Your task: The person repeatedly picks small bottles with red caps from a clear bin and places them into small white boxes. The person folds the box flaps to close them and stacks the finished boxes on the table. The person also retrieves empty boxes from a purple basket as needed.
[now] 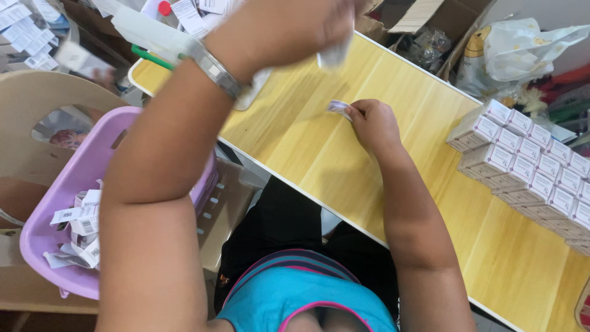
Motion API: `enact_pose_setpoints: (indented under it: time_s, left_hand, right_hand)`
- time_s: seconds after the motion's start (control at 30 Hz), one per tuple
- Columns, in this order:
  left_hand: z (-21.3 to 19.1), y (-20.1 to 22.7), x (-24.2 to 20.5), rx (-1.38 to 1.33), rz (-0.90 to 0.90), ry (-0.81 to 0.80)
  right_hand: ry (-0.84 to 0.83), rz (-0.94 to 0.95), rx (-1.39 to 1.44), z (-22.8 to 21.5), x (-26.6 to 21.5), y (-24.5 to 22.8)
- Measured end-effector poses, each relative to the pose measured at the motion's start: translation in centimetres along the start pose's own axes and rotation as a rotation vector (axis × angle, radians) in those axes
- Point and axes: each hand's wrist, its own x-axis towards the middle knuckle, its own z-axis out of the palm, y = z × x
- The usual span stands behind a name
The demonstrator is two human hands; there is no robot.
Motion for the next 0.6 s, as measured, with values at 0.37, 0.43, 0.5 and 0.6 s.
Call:
enact_pose_setpoints:
  time_s: [0.37, 0.43, 0.5, 0.6]
  left_hand:
    - [14.4, -2.0, -4.5, -0.26, -0.286, -0.338]
    - [14.8, -2.5, -4.6, -0.303, -0.28, -0.323]
    - [15.0, -2.8, -4.4, -0.312, -0.307, -0.318]
    - [15.4, -3.0, -4.0, -0.306, -0.307, -0.304]
  right_hand:
    - [-0.015, 0.06, 0.284, 1.5, 1.7, 3.7]
    - [-0.007, 0.07, 0.323, 1.5, 1.8, 3.7]
    - [-0.011, 0.08, 0.368, 1.4, 1.7, 3.5]
    - [0.115, -0.045, 0.237, 1.1, 1.3, 2.8]
